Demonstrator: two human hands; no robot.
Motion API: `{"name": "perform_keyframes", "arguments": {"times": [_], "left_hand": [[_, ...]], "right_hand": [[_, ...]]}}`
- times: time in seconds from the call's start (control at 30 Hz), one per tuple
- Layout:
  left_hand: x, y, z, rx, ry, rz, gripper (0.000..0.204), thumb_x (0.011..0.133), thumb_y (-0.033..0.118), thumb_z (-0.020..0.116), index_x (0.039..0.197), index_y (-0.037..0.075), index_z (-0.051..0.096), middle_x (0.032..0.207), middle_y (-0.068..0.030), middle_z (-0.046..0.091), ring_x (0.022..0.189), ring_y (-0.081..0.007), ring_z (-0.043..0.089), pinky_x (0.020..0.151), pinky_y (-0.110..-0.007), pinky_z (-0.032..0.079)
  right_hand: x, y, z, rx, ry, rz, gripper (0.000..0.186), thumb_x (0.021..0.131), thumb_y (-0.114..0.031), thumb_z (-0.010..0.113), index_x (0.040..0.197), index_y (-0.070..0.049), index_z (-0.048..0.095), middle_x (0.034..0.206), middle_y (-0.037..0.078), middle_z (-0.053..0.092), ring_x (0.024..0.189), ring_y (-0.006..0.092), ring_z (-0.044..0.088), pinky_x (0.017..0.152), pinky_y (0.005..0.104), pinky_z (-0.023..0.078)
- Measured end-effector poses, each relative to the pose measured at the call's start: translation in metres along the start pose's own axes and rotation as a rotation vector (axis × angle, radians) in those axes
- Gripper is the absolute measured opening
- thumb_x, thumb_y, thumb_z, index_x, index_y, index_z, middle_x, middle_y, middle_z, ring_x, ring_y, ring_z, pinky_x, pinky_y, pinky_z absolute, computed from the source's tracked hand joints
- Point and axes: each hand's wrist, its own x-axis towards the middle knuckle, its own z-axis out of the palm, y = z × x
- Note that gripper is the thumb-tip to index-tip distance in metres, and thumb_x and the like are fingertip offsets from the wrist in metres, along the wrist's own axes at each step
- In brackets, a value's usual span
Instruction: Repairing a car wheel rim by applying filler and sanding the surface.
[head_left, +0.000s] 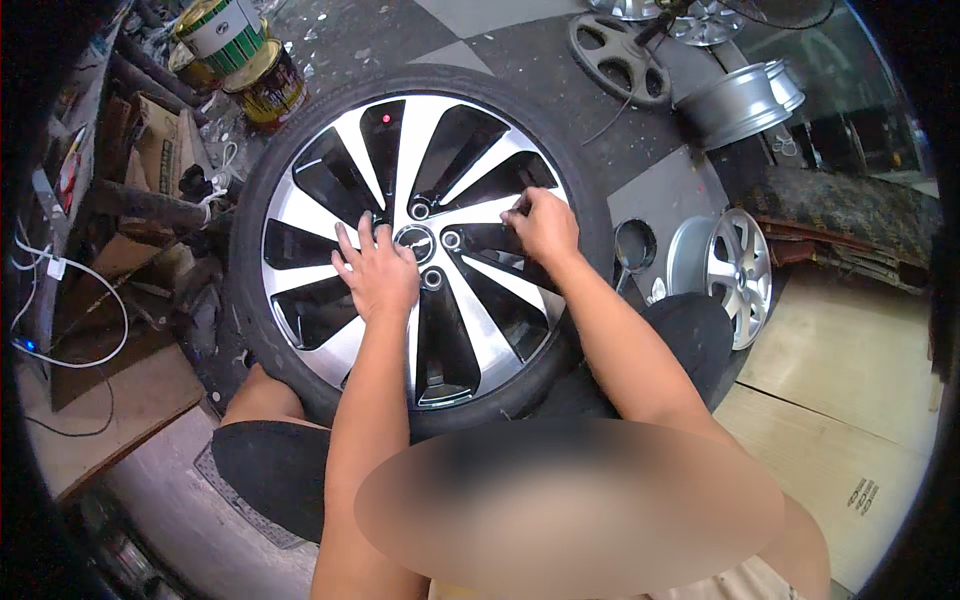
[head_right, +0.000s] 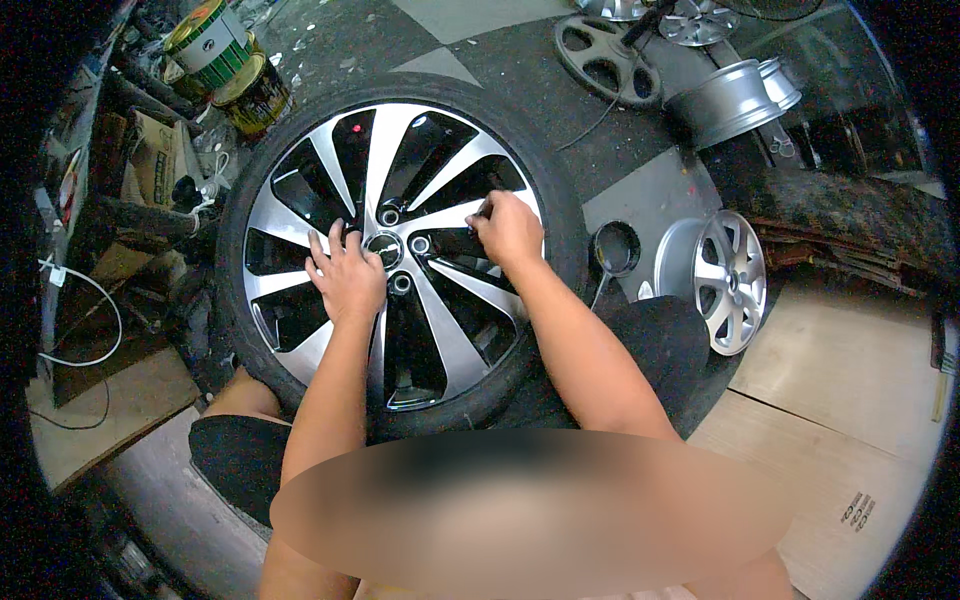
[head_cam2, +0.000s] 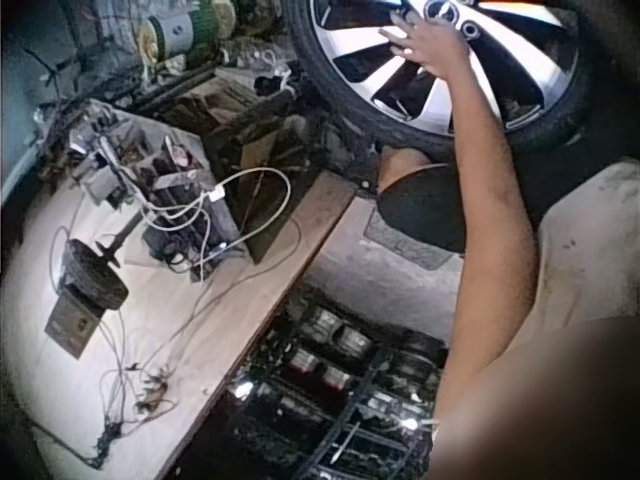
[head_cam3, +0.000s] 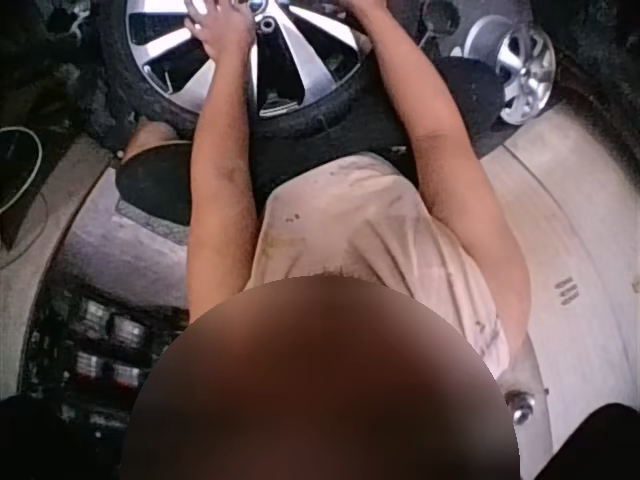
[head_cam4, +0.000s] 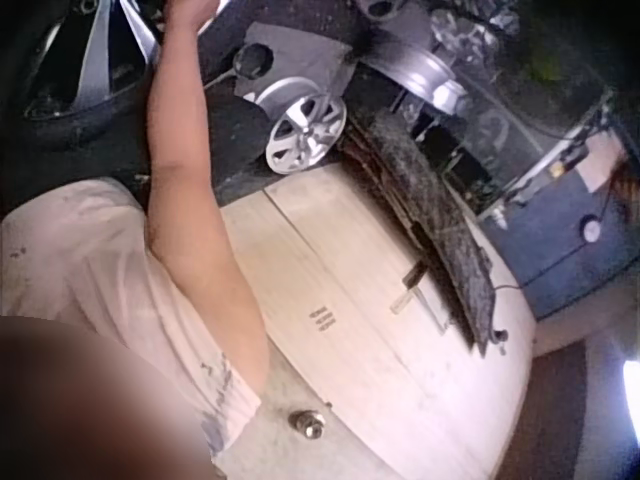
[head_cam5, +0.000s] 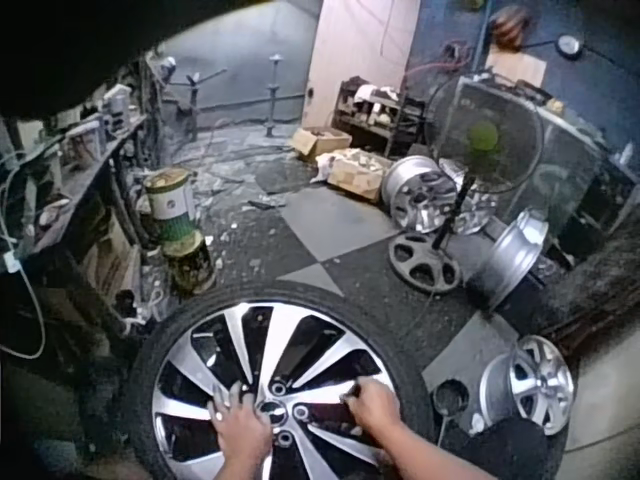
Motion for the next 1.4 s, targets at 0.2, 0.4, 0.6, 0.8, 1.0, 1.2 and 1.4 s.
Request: {"name": "perform_keyframes", "arguments": {"times": [0.2,0.4,0.6,0.8,1.0,1.2,1.4], "left_hand": [[0.001,0.008,0.002,-0.01,0.001,0.022,0.045,0.1,0.028,0.058,0.141,0.014,0.07,0.17,-0.0071,0.047,0.165,-0.0422,0.026,0.129,-0.064,0.024],[0.0,0.003,-0.002,0.009,0.013,0.02,0.045,0.1,0.028,0.059,0.141,0.013,0.071,0.169,-0.0085,0.047,0.165,-0.0431,0.027,0.129,-0.064,0.024],[0.0,0.006,0.002,-0.048,-0.002,0.024,0.043,0.099,0.029,0.06,0.138,0.013,0.069,0.172,-0.0086,0.044,0.167,-0.0428,0.023,0.131,-0.066,0.02],[0.0,0.005,0.004,-0.007,0.043,0.041,0.045,0.099,0.027,0.06,0.139,0.013,0.072,0.169,-0.0092,0.048,0.164,-0.0443,0.026,0.13,-0.062,0.023],[0.001,0.008,0.012,0.031,0.115,0.101,0.042,0.098,0.027,0.06,0.135,0.012,0.074,0.166,-0.0088,0.052,0.161,-0.0449,0.032,0.128,-0.064,0.027],[0.025,0.029,0.009,-0.248,0.166,0.061,0.067,0.094,0.052,0.076,0.146,0.01,0.064,0.166,-0.0173,0.052,0.161,-0.0492,0.032,0.129,-0.067,0.02],[0.02,0.17,0.01,-0.199,-0.072,-0.083,0.108,0.079,0.077,0.084,0.158,0.01,0.051,0.179,-0.0178,0.032,0.167,-0.045,0.019,0.128,-0.075,0.015]], "right_hand": [[0.011,0.006,-0.002,0.041,0.028,0.002,0.032,0.087,-0.034,0.089,0.103,-0.008,0.079,0.113,0.018,0.077,0.111,0.0397,0.074,0.092,0.0517,0.057],[0.024,-0.004,-0.007,0.024,0.059,-0.039,0.039,0.084,-0.04,0.092,0.103,-0.009,0.079,0.11,0.016,0.078,0.111,0.0403,0.074,0.092,0.052,0.058],[0.088,0.045,-0.06,0.43,0.204,0.109,0.064,0.091,-0.043,0.09,0.131,0.005,0.075,0.127,0.025,0.079,0.113,0.0344,0.078,0.1,0.0442,0.059],[0.076,0.134,-0.172,0.475,0.043,-0.099,0.037,0.099,-0.013,0.073,0.134,-0.006,0.069,0.12,0.015,0.078,0.097,0.0216,0.073,0.088,0.0399,0.058],[0.062,0.172,-0.206,0.317,0.198,-0.245,0.034,0.094,0.001,0.058,0.125,-0.007,0.068,0.113,0.018,0.075,0.093,0.0302,0.072,0.087,0.0433,0.056],[0.065,0.156,-0.223,0.265,0.092,-0.331,0.033,0.09,-0.026,0.07,0.112,-0.003,0.075,0.104,0.02,0.077,0.099,0.0346,0.075,0.093,0.0452,0.057],[0.068,0.165,-0.23,0.075,0.095,-0.352,0.035,0.089,-0.023,0.078,0.111,0.002,0.066,0.102,0.019,0.073,0.092,0.0313,0.069,0.087,0.0423,0.055]]}}
